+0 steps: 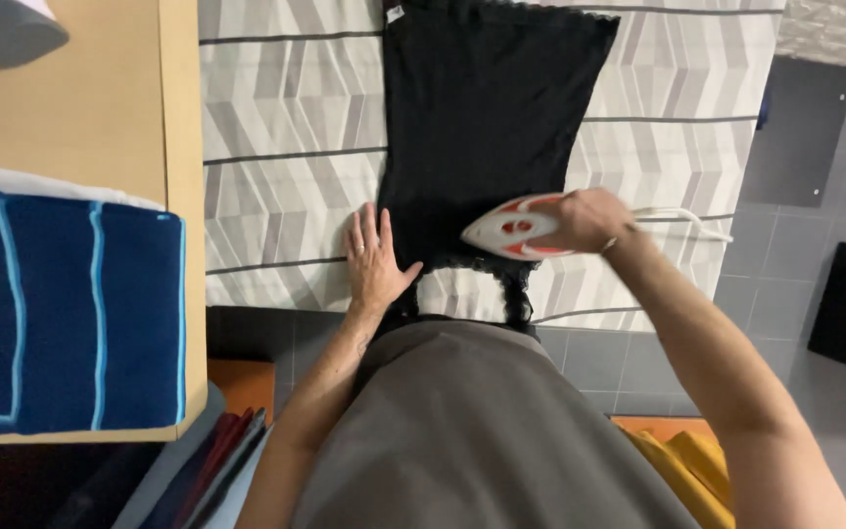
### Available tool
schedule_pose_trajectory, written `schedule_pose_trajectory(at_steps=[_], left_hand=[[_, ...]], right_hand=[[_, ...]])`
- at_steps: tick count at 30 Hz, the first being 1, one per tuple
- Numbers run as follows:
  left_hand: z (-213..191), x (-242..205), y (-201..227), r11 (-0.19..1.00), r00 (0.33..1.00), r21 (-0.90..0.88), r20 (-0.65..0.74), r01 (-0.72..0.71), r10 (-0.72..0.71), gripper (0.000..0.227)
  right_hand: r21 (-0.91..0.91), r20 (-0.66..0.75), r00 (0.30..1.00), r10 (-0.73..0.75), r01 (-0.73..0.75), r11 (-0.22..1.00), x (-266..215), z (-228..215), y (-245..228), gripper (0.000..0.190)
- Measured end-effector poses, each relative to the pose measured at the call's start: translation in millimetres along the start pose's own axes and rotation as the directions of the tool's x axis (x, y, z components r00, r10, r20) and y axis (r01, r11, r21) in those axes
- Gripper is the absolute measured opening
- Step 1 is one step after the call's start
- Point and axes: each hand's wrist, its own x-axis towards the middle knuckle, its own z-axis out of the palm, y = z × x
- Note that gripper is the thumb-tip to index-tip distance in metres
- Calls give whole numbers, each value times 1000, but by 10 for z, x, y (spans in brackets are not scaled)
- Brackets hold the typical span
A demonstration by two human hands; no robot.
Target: Ironing a black tank top on an ironing board and then folding it into a neat square.
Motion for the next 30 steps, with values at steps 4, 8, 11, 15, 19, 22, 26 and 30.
schedule_pose_trajectory(at_steps=[4, 8, 11, 15, 19, 22, 26, 30], left_hand=[[-6, -45, -41, 998, 996, -12, -71, -54, 53, 107], [108, 11, -130, 994, 959, -42, -269, -105, 90, 88], [171, 25, -184, 986, 904, -42, -407, -159, 129, 74], [426, 151, -269, 929, 845, -125, -471, -348, 253, 50], [565, 121, -247, 882, 852, -110, -339, -458, 400, 36], [562, 128, -293, 842, 832, -127, -286, -525, 476, 31], [490, 39, -340, 802, 761, -41, -345, -596, 549, 36], [491, 5, -313, 823, 760, 43, -358, -566, 542, 43]], right_hand=[[-97, -210, 976, 47, -69, 993, -59, -349, 41, 67], [-18, -339, 941, 12, -19, 1000, 220, -429, -184, 64], [150, -308, 944, 118, -74, 986, 573, -66, -394, 65], [237, -237, 957, 166, -108, 966, 760, 65, -646, 67], [220, -184, 967, 177, -135, 966, 843, 144, -713, 67], [123, -185, 979, 81, -59, 991, 935, 50, -680, 65], [70, -237, 971, 25, -9, 997, 993, -184, -734, 62], [250, -248, 956, 154, -90, 964, 1375, -85, -686, 64]])
